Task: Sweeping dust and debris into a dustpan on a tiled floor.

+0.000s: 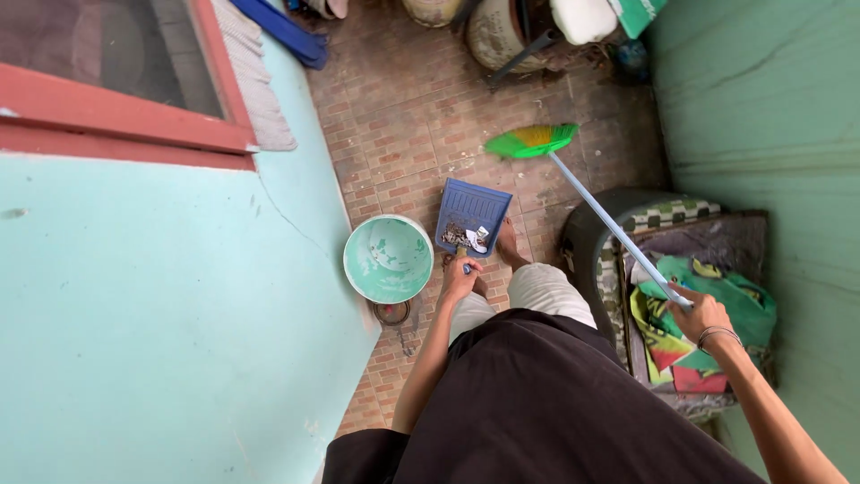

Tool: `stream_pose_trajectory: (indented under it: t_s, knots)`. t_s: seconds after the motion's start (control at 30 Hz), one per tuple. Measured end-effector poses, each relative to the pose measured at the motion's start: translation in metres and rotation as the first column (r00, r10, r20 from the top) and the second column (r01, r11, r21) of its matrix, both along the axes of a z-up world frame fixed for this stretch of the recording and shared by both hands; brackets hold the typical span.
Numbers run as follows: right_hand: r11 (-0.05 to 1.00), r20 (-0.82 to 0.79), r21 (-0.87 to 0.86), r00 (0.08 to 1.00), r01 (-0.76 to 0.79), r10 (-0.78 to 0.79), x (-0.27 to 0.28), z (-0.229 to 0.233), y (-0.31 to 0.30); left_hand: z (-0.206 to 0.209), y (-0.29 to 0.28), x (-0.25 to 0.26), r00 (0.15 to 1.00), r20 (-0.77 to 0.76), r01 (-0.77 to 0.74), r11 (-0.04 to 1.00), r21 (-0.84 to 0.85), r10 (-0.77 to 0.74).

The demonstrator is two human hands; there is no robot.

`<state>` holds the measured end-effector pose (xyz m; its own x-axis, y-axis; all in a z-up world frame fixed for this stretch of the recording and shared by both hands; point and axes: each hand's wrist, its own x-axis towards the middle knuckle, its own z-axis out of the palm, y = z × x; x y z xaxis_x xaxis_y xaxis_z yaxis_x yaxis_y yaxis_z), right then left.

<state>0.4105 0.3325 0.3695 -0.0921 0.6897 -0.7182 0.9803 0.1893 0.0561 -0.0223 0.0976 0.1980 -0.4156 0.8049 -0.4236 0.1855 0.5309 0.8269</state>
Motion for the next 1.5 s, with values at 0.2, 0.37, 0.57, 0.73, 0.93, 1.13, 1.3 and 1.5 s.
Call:
stream_pose_trajectory:
  t_s: [0.2,0.37,0.57,0.73,0.93,1.13,1.3,1.5]
  knots:
    - [0.785,-0.33,-0.09,0.725,0.613,-0.605,0.042,0.004,-0.083,0.043,-0.015,-0.025,0.995,0.103,-0.014,1.0,0.012,0.012]
    - [0.65,-0.433,-0.111,0.553,0.752,-0.712,0.016,-0.017,-0.064,0.082,-0.022,-0.045,0.998,0.007,0.055,0.998,0.021,-0.055]
    - [0.739,-0.35,-0.075,0.677,0.669,-0.648,-0.058,-0.197,0.0,0.091,-0.014,-0.055,0.993,0.0,0.121,0.993,-0.013,-0.121]
    - [0.731,-0.24,-0.207,0.691,0.65,-0.682,-0.157,-0.179,-0.063,0.124,0.015,-0.047,0.99,-0.026,0.133,0.975,-0.177,-0.14]
    - [0.75,-0.319,-0.378,0.684,0.543,-0.656,-0.106,-0.1,-0.137,0.101,0.023,-0.041,0.983,-0.079,0.16,0.985,-0.063,-0.165]
    - [0.516,-0.361,-0.535,0.371,0.669,-0.856,-0.022,0.028,-0.098,0.093,0.032,-0.033,0.987,-0.09,0.119,0.985,-0.127,-0.131]
    - [0.605,-0.405,-0.379,0.462,0.701,-0.789,0.027,-0.004,-0.062,0.104,0.041,-0.025,0.993,-0.068,0.086,0.98,-0.18,-0.1]
    - [0.814,-0.321,-0.015,0.769,0.58,-0.554,-0.015,-0.131,-0.015,0.131,0.059,-0.016,0.991,-0.091,0.079,0.977,-0.2,-0.099]
